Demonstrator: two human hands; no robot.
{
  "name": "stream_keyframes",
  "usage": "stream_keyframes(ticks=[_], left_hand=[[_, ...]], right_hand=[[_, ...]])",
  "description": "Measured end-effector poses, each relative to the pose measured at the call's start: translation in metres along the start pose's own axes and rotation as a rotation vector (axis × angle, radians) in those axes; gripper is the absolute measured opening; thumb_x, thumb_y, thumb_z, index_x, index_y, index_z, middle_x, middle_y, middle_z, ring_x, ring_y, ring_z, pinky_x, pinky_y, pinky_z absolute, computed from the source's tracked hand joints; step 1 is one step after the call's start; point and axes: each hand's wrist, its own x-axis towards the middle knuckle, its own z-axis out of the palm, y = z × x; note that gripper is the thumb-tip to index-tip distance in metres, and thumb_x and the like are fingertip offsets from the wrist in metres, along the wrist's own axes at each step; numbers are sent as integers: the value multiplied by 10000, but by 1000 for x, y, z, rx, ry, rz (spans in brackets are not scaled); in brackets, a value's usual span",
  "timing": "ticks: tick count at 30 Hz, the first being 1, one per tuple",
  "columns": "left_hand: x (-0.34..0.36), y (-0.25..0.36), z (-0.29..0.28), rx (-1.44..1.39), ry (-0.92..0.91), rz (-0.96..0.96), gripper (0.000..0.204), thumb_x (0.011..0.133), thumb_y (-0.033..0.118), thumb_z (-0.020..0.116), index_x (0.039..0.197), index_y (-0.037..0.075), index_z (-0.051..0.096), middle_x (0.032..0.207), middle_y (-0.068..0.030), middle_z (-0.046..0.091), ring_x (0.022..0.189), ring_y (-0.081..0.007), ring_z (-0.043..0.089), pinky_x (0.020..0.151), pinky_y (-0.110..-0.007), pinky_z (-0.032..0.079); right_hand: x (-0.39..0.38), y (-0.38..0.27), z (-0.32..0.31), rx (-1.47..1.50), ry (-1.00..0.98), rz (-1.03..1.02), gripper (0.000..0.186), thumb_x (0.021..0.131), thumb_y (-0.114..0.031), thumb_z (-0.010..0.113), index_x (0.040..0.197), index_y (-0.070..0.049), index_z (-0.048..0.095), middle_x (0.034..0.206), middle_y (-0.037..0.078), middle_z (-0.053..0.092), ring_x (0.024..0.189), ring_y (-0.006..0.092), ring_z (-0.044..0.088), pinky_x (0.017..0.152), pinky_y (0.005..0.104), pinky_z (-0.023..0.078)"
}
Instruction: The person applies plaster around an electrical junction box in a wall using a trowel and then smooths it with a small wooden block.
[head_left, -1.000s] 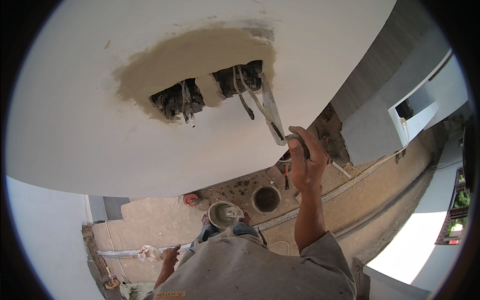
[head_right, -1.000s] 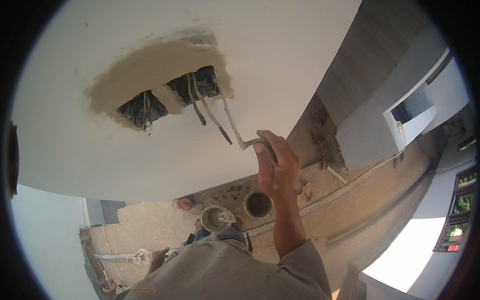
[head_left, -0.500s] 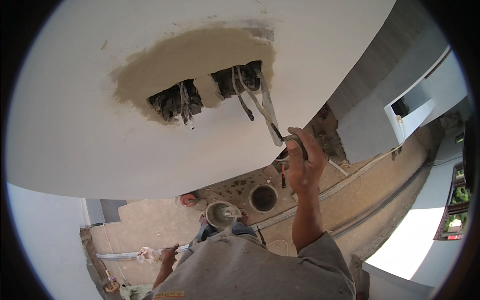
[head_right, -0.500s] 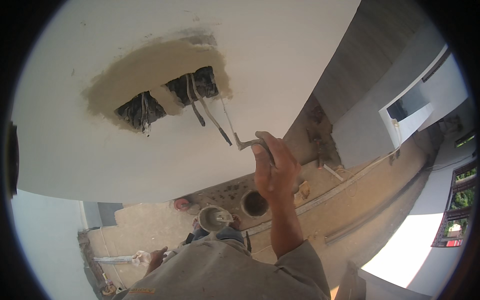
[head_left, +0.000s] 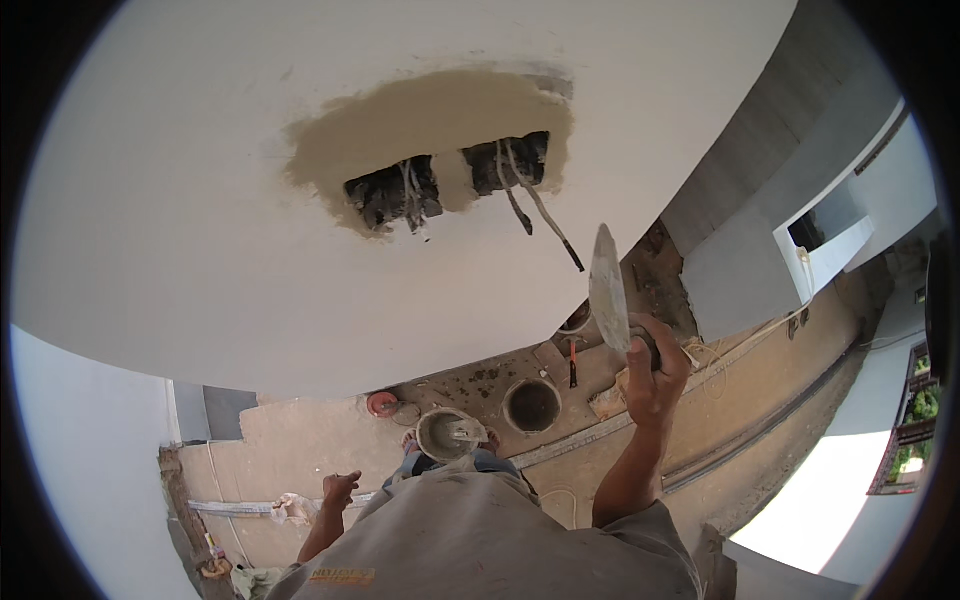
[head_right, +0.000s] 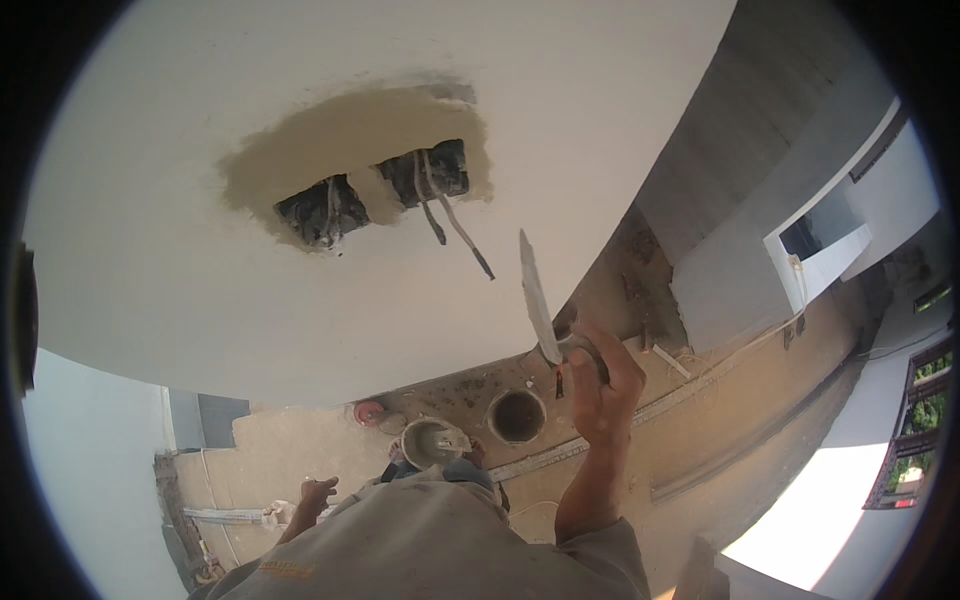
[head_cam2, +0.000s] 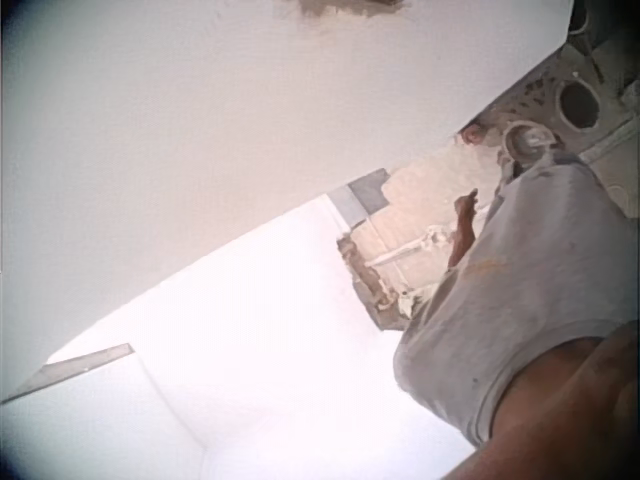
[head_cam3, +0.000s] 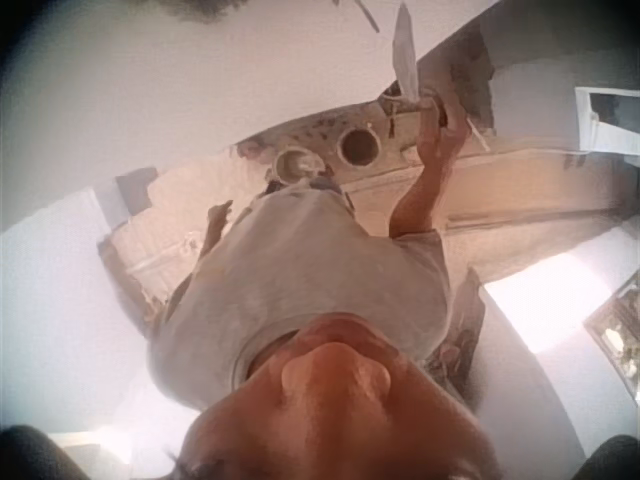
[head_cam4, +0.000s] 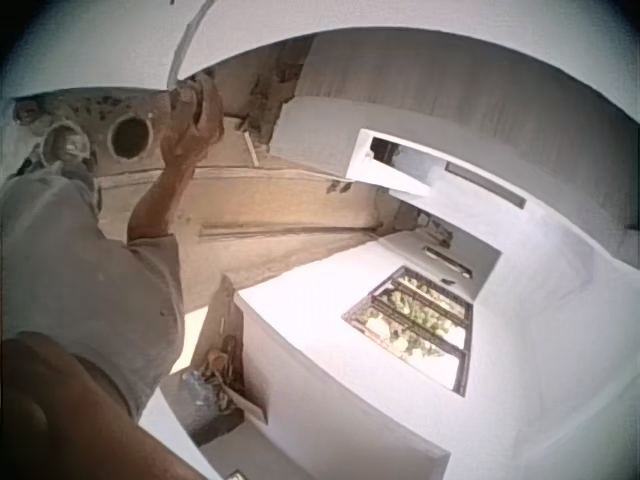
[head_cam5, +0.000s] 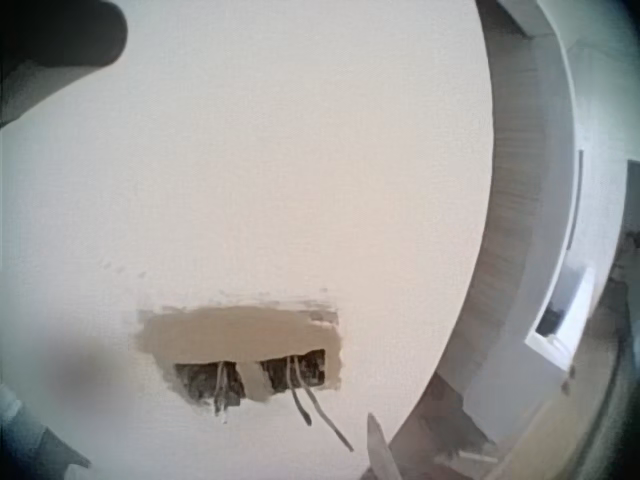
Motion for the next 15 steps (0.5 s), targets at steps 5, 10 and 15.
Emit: stream_keyframes(ticks=[5,10,15], left_hand=[[-1,7,2,44,59,27,331,780,236,804,844,-49,649,754,-120,700,560,-218,640,458,-345,521],[63,-34,23,426,-89,318,298,806,222,770,873,-45,657,772,-122,693,589,-210,644,472,-347,523],[64,-41,11,12,-118,-22,317,838,279,738,855,-35,690,810,-121,719,583,-219,637,467,-363,519]], right_hand=[[-98,73,-59,463,-345,765,218,927,-219,608,991,-17,661,652,30,563,525,98,465,464,263,342],[-212,160,19,-225,-532,775,192,899,-218,633,900,-28,658,617,7,524,507,99,468,475,286,365],[-173,59,86,144,-490,630,315,930,-325,629,990,-17,653,725,-7,549,635,77,495,567,252,398]])
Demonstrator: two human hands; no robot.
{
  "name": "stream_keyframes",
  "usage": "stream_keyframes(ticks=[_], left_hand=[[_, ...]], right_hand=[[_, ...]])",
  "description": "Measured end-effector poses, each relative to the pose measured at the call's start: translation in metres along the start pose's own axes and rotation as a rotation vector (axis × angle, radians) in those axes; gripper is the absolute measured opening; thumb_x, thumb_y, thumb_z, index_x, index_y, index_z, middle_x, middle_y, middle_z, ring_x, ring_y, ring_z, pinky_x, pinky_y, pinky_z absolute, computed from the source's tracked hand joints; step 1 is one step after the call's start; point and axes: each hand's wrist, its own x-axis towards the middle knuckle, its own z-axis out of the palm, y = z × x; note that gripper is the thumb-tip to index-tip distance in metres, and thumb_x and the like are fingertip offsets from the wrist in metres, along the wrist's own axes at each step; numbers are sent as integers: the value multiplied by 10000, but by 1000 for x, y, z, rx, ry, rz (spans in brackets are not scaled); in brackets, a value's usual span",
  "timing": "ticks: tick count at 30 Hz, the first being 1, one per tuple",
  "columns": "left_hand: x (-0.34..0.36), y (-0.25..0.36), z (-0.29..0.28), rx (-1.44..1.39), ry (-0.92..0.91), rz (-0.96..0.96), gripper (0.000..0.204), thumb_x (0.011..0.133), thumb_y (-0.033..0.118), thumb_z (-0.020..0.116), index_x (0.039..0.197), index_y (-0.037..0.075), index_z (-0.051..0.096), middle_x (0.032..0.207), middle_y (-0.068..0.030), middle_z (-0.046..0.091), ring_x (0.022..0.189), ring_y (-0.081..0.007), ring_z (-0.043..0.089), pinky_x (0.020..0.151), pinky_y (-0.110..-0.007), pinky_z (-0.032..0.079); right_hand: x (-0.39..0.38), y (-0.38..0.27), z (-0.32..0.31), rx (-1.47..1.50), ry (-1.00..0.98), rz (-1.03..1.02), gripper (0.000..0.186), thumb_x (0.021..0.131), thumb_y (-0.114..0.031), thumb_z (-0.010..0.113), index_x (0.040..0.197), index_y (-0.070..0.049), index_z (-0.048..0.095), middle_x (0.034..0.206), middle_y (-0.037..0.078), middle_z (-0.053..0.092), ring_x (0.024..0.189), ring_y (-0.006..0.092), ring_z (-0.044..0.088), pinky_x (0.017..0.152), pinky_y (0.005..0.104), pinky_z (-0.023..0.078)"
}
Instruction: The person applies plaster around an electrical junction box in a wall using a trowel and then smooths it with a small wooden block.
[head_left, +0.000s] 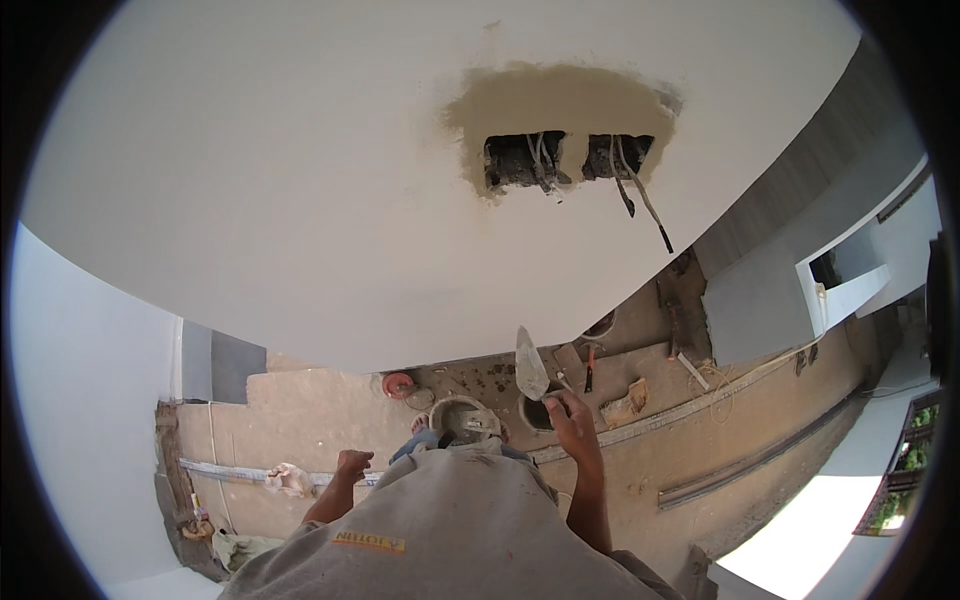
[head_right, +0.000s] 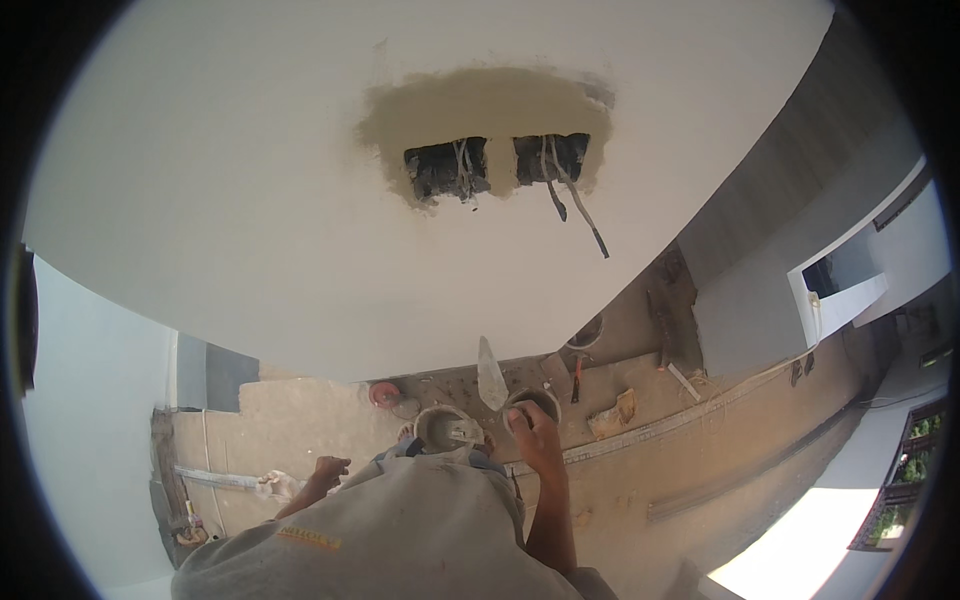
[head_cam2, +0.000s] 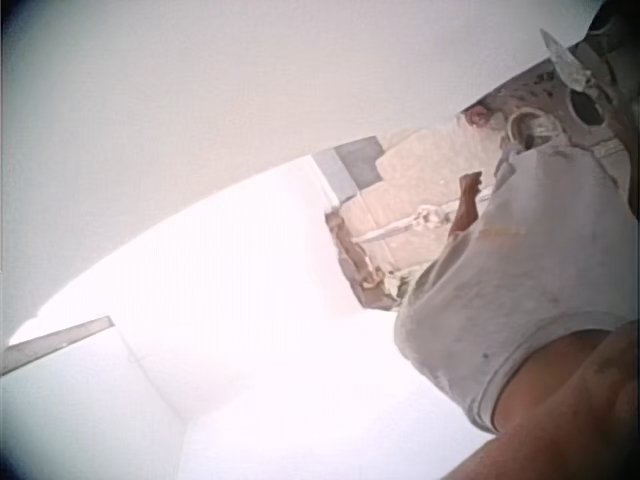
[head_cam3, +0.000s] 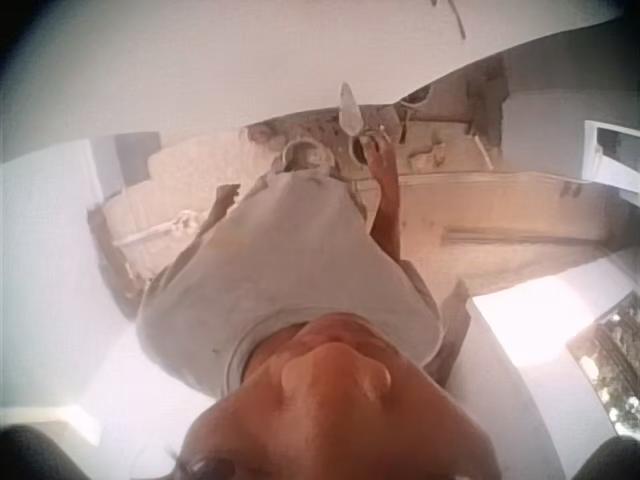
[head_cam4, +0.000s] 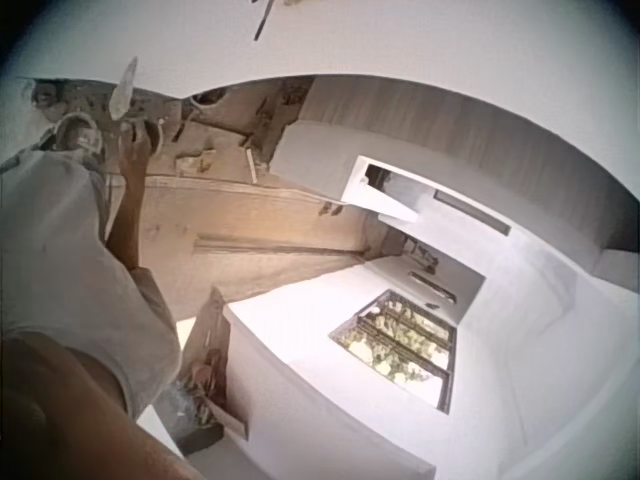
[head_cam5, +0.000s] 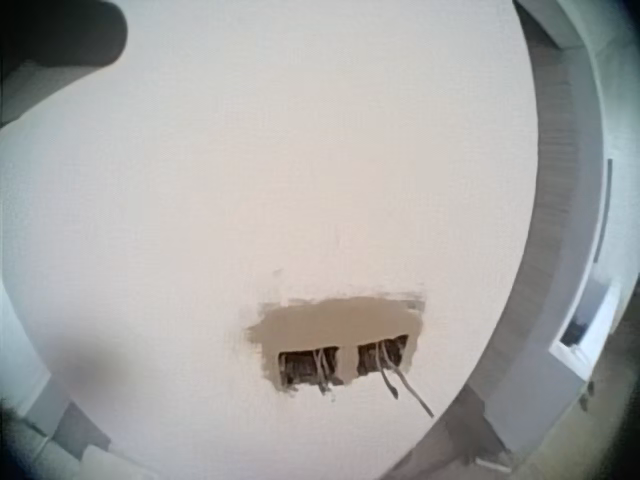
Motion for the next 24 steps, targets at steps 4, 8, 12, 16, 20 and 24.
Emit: stream_keyframes(ticks=[4,8,12,16,20,24], left_hand=[[-33,51,-2,42,50,88,337,850,295,712,900,-38,710,815,-139,732,546,-197,614,438,-347,509],[-37,76,-20,-25,-90,377,372,824,215,704,1036,-89,671,783,-102,685,520,-163,582,373,-319,472],[-63,108,-22,-47,-196,537,319,826,204,702,1007,-55,661,724,-77,626,517,-146,566,352,-315,455],[-84,143,-25,30,-167,515,270,843,218,704,973,-16,662,698,-58,609,524,-120,552,360,-306,438],[-133,185,-13,80,-294,623,287,873,241,696,1016,-7,673,702,-30,610,531,-83,522,412,-274,425],[-162,212,0,220,-532,970,413,940,362,649,1162,14,665,702,-10,597,526,-62,471,451,-242,409]], right_hand=[[-2,-95,4,48,-32,-125,312,903,-275,656,1049,0,642,828,71,626,743,144,560,675,290,444],[5,-137,25,-29,19,-281,308,881,-234,690,1064,8,636,838,79,655,755,168,592,729,312,475],[-6,-111,39,74,-35,-133,304,891,-249,677,1054,3,628,765,69,613,675,182,565,698,321,482],[-19,-80,69,159,-33,-62,305,912,-262,634,1058,6,623,735,92,606,653,192,581,655,321,486],[-26,-59,97,-220,161,-163,284,922,-240,609,1024,25,610,786,89,616,740,174,584,691,334,476],[-35,-77,106,94,7,39,289,911,-222,609,1031,40,597,874,162,648,813,243,615,756,380,494]])
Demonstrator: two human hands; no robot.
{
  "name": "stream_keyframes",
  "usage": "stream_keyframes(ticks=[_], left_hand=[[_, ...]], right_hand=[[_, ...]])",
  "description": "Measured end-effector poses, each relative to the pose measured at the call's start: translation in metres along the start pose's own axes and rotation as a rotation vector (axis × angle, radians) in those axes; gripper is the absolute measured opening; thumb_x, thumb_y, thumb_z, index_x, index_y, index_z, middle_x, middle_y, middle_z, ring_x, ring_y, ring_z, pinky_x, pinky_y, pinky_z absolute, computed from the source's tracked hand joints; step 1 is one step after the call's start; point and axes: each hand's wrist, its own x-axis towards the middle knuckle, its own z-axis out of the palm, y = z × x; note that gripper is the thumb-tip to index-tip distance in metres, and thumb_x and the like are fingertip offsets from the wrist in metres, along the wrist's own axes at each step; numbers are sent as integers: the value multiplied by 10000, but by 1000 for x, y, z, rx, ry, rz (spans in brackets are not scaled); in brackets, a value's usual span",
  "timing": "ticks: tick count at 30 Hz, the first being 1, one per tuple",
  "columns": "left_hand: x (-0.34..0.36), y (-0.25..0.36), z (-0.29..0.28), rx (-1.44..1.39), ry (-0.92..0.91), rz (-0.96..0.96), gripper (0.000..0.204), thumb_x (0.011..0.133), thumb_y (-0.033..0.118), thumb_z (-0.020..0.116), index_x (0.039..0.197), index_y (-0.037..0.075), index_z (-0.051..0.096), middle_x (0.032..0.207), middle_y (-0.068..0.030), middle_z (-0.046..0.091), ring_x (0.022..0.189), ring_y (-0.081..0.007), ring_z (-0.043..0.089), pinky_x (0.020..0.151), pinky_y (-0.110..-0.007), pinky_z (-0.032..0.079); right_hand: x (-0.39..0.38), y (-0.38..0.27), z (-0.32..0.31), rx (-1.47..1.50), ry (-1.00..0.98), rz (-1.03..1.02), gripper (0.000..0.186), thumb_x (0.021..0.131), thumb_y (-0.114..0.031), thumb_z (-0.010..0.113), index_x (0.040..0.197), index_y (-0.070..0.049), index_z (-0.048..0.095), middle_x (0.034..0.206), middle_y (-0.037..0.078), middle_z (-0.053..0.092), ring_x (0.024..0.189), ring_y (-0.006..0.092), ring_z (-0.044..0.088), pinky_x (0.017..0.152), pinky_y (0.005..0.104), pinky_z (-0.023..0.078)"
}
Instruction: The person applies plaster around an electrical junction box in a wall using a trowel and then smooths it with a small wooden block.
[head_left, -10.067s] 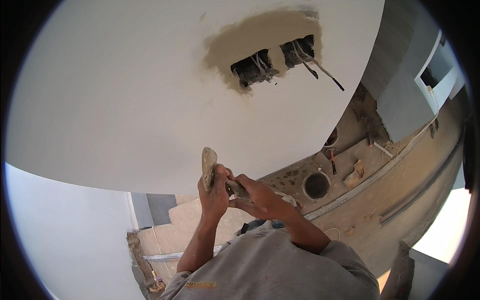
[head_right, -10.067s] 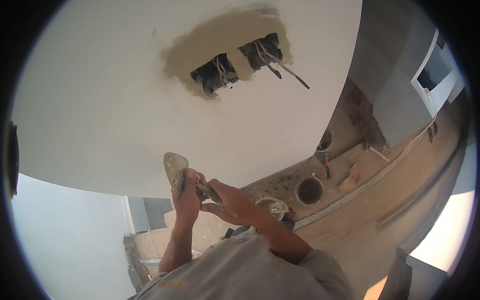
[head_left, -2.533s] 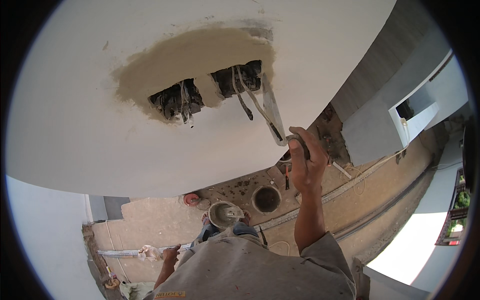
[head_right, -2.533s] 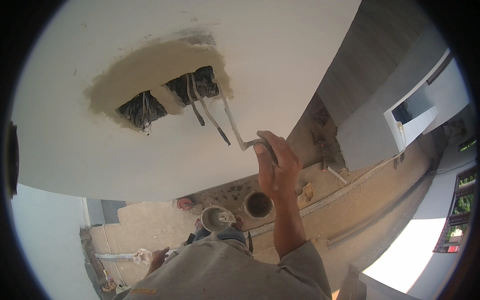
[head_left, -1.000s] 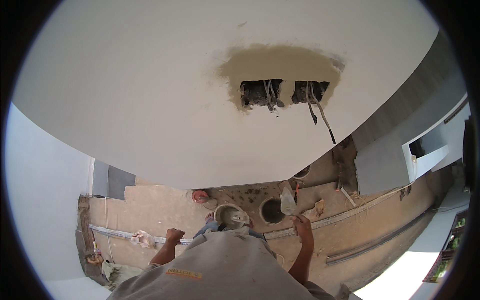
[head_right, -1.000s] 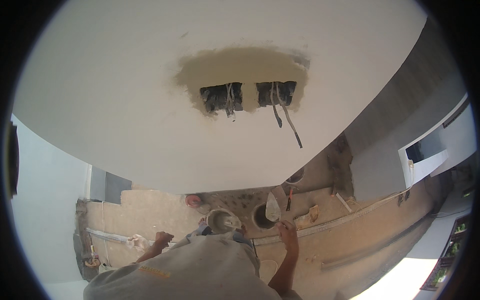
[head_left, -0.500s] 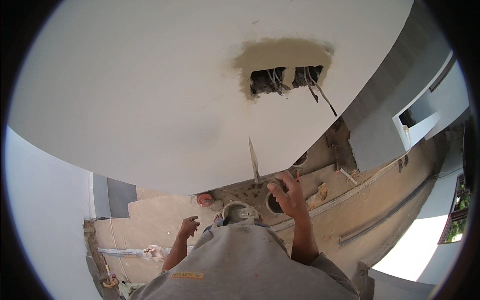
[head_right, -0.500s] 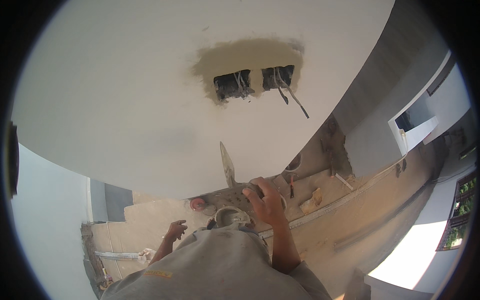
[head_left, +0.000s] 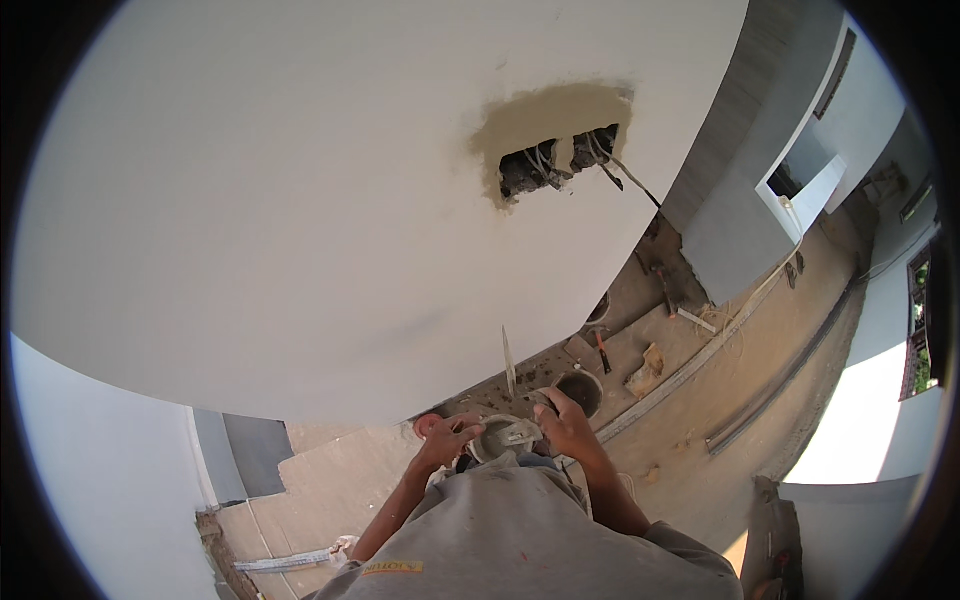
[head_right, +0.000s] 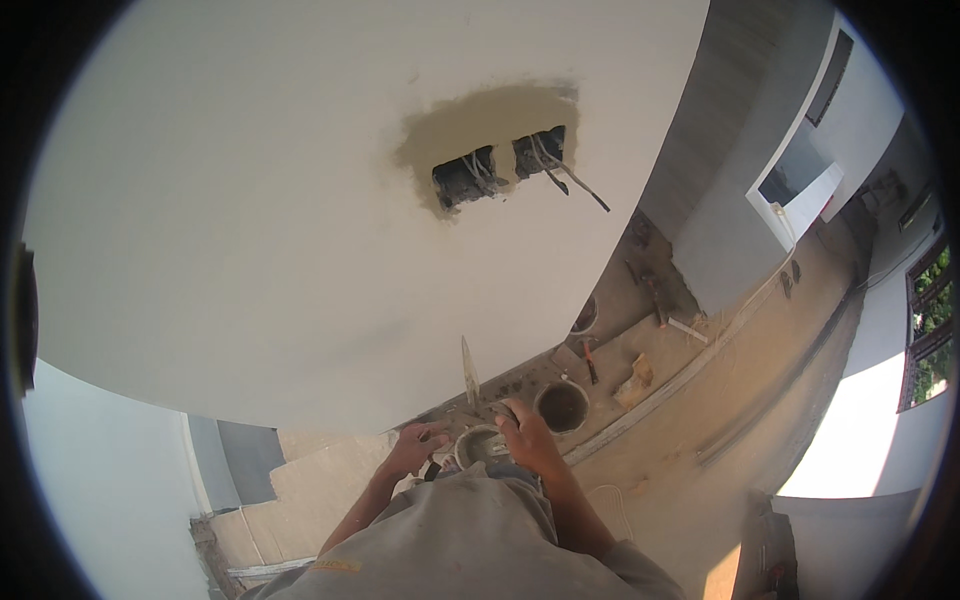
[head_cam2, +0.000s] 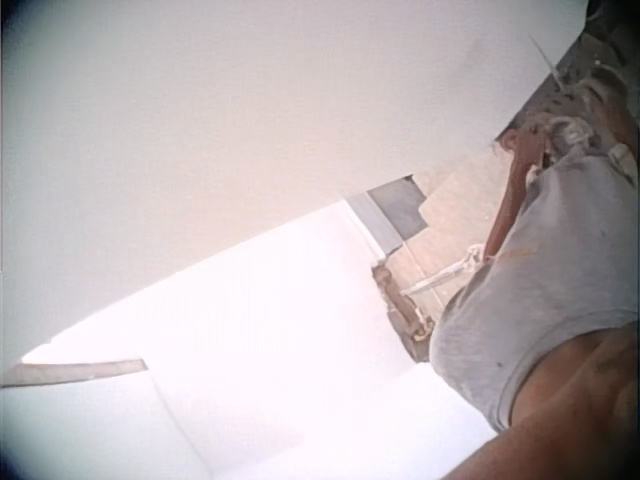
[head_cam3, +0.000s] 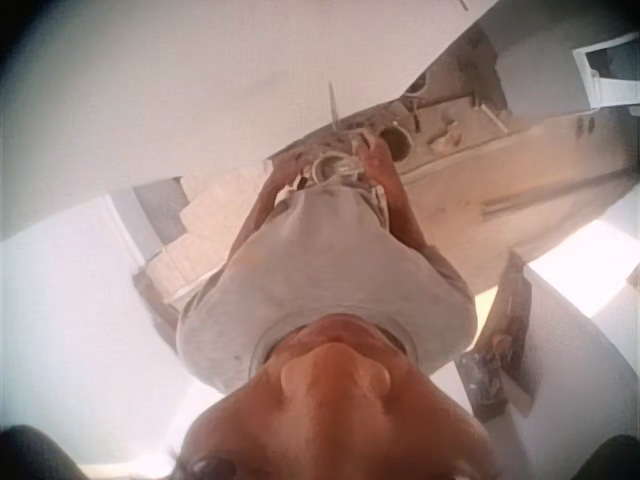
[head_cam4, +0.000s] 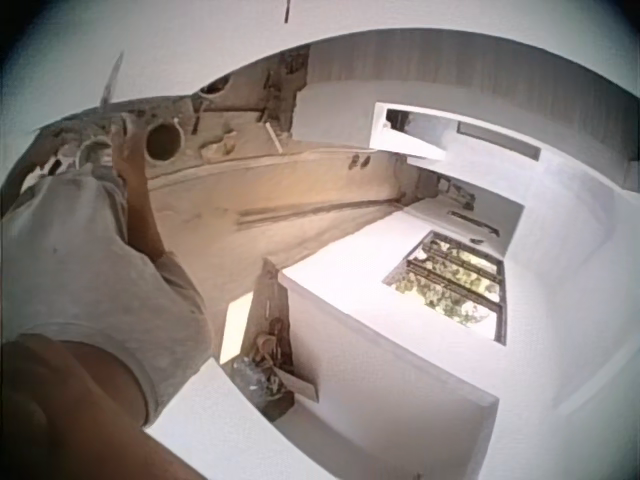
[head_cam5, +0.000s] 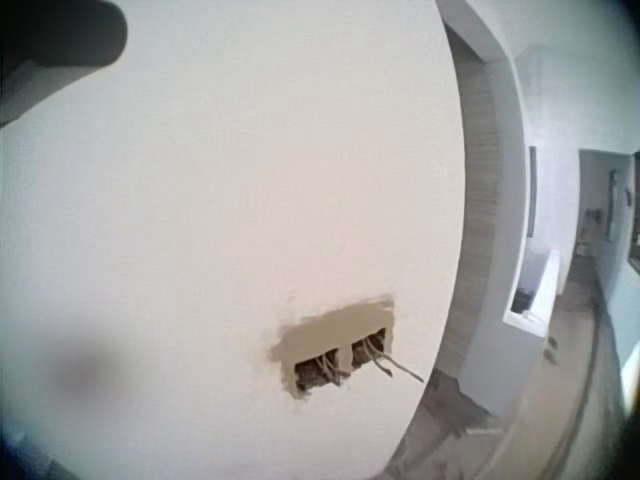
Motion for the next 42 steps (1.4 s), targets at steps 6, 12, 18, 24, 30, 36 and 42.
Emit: stream_keyframes(ticks=[6,12,18,24,30,36,42], left_hand=[[5,37,7,-314,-304,-222,551,955,594,536,1001,61,666,685,-6,556,512,-89,489,452,-260,431],[-21,44,5,-670,-232,-380,531,967,625,471,895,118,613,595,23,480,439,-95,415,420,-275,421],[-55,9,-19,-967,-102,-335,392,1022,341,413,1239,45,550,1164,-134,691,618,-129,596,483,-255,456],[-72,-17,-21,-933,-58,-311,465,1021,335,365,1308,0,511,1218,-135,674,515,-77,481,440,-220,412],[-80,-13,-22,-847,12,-261,552,994,348,398,1401,-22,439,1291,-156,626,549,-74,459,443,-217,380],[-82,-8,-28,-778,27,-245,613,977,369,419,1458,-9,384,1321,-174,591,637,-86,489,469,-214,385],[-81,-10,-28,-803,56,-250,628,975,380,415,1470,-4,367,1301,-170,604,637,-82,497,461,-209,381]], right_hand=[[-18,0,65,-204,112,-131,302,889,-205,646,1052,34,556,1010,231,664,924,346,663,794,402,502],[-21,-12,91,-434,-104,-146,366,885,-228,671,1135,19,566,978,230,672,920,403,651,796,431,514],[16,-137,69,-110,263,-410,480,937,-165,612,1372,0,497,866,117,665,743,183,648,665,321,516],[80,-202,62,-157,542,-736,803,850,15,555,1548,11,158,807,75,649,567,135,587,546,276,492],[98,-213,68,-217,598,-733,887,810,38,547,1557,20,68,729,49,630,530,137,582,539,272,501],[100,-217,69,-271,595,-722,894,792,28,544,1555,25,78,724,61,626,531,161,599,534,278,504],[95,-223,69,-420,646,-757,909,779,14,563,1549,39,82,752,102,644,554,196,632,521,300,509]])
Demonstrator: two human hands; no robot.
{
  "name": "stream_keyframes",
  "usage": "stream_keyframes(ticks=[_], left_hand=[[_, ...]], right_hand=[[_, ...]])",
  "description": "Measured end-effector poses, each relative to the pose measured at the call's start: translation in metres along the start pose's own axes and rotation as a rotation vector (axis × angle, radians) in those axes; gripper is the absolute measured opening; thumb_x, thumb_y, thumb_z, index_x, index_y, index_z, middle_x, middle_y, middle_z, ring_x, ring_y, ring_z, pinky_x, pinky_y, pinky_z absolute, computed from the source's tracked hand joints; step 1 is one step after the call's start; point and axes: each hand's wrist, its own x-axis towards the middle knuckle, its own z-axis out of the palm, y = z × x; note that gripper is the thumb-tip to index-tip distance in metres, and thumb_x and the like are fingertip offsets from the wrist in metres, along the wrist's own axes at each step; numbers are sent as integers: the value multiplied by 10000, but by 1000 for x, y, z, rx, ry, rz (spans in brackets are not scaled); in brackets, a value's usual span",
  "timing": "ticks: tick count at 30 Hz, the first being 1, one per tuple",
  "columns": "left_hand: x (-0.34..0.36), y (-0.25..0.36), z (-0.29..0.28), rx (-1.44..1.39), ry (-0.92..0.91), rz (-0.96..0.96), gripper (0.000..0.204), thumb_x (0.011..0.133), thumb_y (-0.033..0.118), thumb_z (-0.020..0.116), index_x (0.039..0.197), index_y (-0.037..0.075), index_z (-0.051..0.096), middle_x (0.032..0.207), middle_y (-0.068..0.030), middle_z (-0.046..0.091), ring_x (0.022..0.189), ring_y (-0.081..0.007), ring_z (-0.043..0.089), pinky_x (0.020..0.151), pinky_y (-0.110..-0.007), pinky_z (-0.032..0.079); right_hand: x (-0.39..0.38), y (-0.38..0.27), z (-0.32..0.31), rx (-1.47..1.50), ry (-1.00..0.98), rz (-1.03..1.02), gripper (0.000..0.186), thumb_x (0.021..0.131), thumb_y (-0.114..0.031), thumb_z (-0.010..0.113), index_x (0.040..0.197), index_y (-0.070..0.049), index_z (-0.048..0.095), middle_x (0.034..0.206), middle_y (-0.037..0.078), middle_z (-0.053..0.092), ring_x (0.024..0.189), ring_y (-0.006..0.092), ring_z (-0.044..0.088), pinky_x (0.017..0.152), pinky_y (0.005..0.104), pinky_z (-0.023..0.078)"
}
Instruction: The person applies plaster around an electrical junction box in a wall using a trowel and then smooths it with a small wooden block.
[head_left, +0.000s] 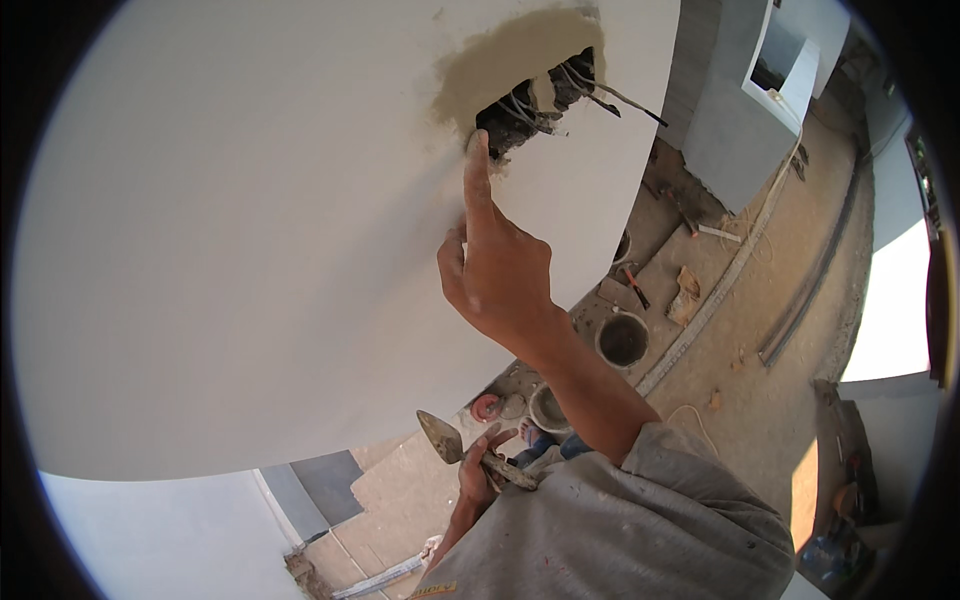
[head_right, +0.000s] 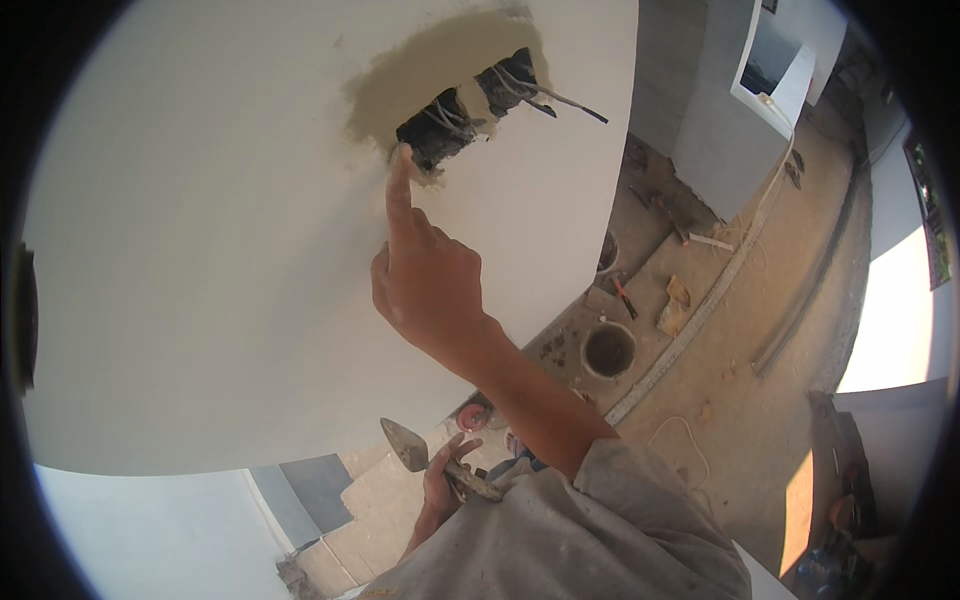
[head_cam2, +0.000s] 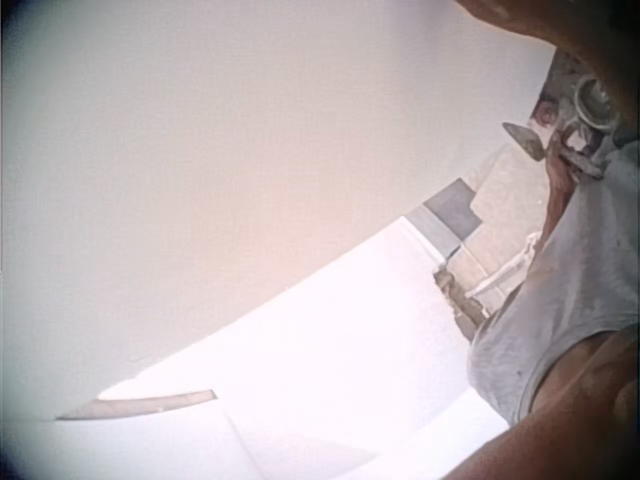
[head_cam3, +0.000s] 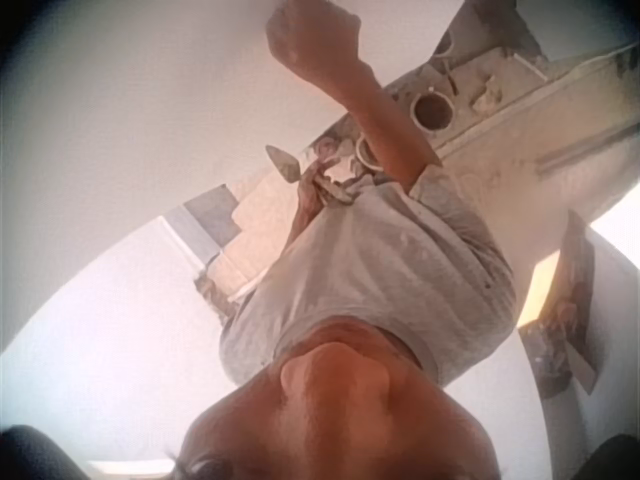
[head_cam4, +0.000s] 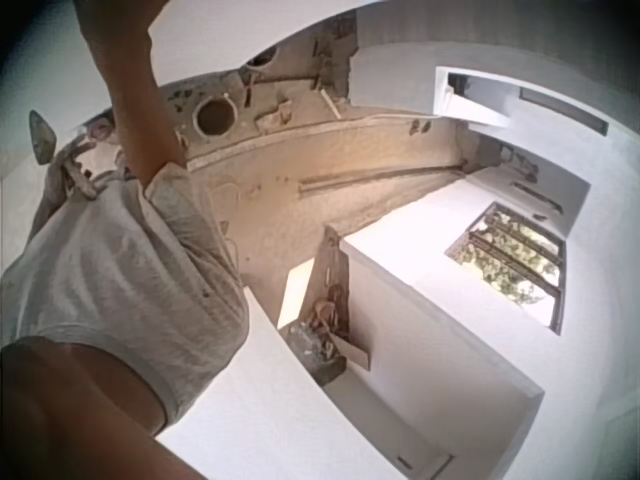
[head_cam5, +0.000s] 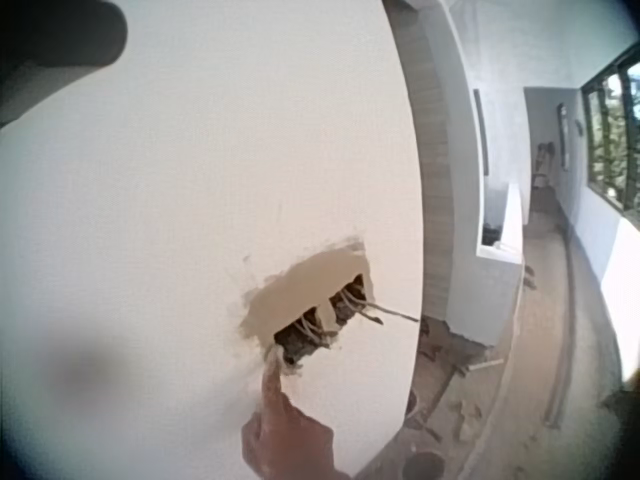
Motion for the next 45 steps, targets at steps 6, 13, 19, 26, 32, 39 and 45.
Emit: stream_keyframes(ticks=[6,13,19,26,32,39,45], left_hand=[[3,-3,-2,66,-14,33,585,966,349,431,1431,-6,433,1258,-157,636,637,-79,483,477,-211,385],[0,49,51,538,-144,404,434,960,251,465,1281,-7,603,1107,-105,707,659,-41,465,503,-201,367],[6,119,131,534,-273,416,460,968,313,501,1265,-26,592,1100,-117,688,870,-131,622,720,-277,499],[9,152,122,893,-494,483,979,788,778,575,1383,3,517,1117,-100,679,901,-135,584,796,-295,471],[2,115,49,938,-247,77,891,851,707,590,1344,-34,535,1128,-97,687,696,-110,605,598,-273,521],[23,13,-59,1026,234,-149,786,886,668,577,1224,-40,627,1047,-118,714,555,-119,573,357,-309,438],[20,-71,-153,1030,440,-352,869,882,731,505,1186,-71,649,1087,-179,721,703,-218,677,547,-353,547]], right_hand=[[-11,1,-16,-135,-85,6,834,787,6,582,1515,63,180,753,115,638,548,219,630,502,317,498],[-145,96,-57,323,-800,540,472,896,-267,679,1275,-16,553,798,62,634,694,195,621,653,319,497],[-206,71,-58,868,-910,521,360,894,-273,688,1079,14,571,908,90,635,832,168,606,726,316,490],[-196,64,-46,2005,-687,707,123,828,-71,612,912,6,566,578,66,514,442,141,470,410,297,369],[-192,86,-48,2715,-970,624,106,814,-38,602,872,32,548,558,58,468,384,131,407,360,289,315],[-167,62,-62,1986,-572,586,595,1027,-499,446,1299,30,460,629,25,467,458,83,409,410,240,339],[-135,23,-33,1491,-489,553,544,1058,-481,337,1223,18,476,680,23,456,484,78,418,436,248,400]])
